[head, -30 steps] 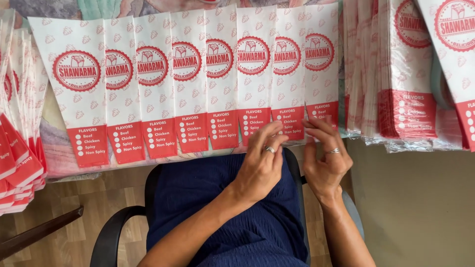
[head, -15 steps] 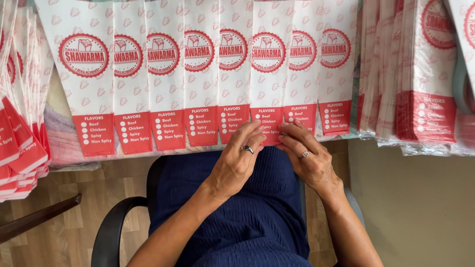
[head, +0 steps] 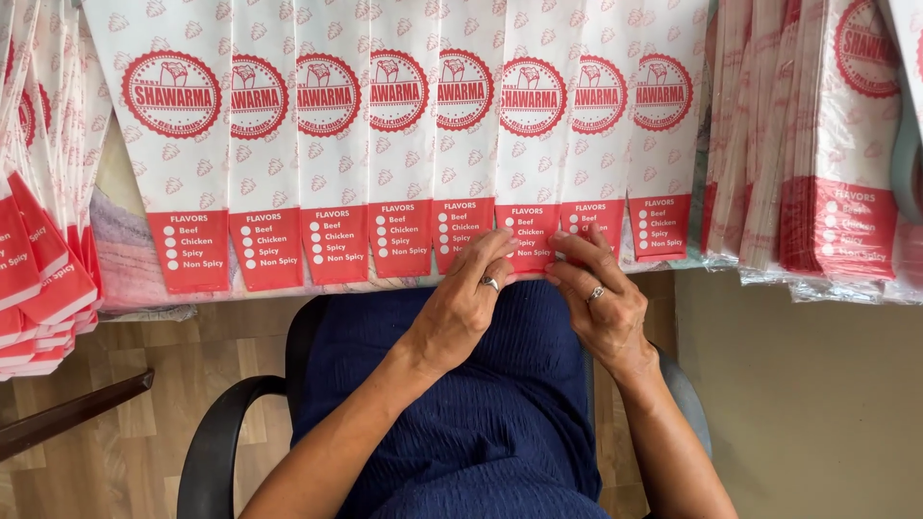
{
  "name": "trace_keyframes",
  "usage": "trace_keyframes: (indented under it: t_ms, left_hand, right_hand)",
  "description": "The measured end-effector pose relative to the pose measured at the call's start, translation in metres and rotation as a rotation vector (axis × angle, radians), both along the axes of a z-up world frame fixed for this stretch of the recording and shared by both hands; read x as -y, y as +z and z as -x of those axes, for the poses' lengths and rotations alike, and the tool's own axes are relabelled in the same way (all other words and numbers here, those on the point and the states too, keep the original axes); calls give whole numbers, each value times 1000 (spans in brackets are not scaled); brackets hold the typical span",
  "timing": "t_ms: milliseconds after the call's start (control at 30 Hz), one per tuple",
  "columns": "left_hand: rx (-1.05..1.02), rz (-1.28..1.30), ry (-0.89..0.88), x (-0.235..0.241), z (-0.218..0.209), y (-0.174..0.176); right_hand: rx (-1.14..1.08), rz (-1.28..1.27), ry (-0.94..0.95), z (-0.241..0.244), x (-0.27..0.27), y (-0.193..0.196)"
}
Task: Applying adhesive to the edges of pre-folded paper bags and pressing them together to complete the assembly.
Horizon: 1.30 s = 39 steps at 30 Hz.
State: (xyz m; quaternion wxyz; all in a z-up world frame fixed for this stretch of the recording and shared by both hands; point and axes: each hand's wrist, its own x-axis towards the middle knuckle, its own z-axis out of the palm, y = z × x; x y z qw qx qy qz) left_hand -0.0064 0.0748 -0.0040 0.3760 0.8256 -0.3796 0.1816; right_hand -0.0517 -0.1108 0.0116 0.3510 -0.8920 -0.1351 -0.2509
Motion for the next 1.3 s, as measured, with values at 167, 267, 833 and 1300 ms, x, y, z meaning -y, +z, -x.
trace_keyframes:
  t_ms: [167,267,833,1300]
  left_hand:
    - [-334,168,-61,6,4,-8]
    - [-401,167,-46,10,3,-9]
    - [-574,249,95,13,1,5]
    - [-358,45,124,21,3,-9]
  right_hand:
    - [-54,-81,-66,-4,-8,8]
    - [-68,-96,-109,-5,-12,9]
    - [-25,-138,-216,-8,-21,-2]
    - [-17,-96,-184,-7,-19,4]
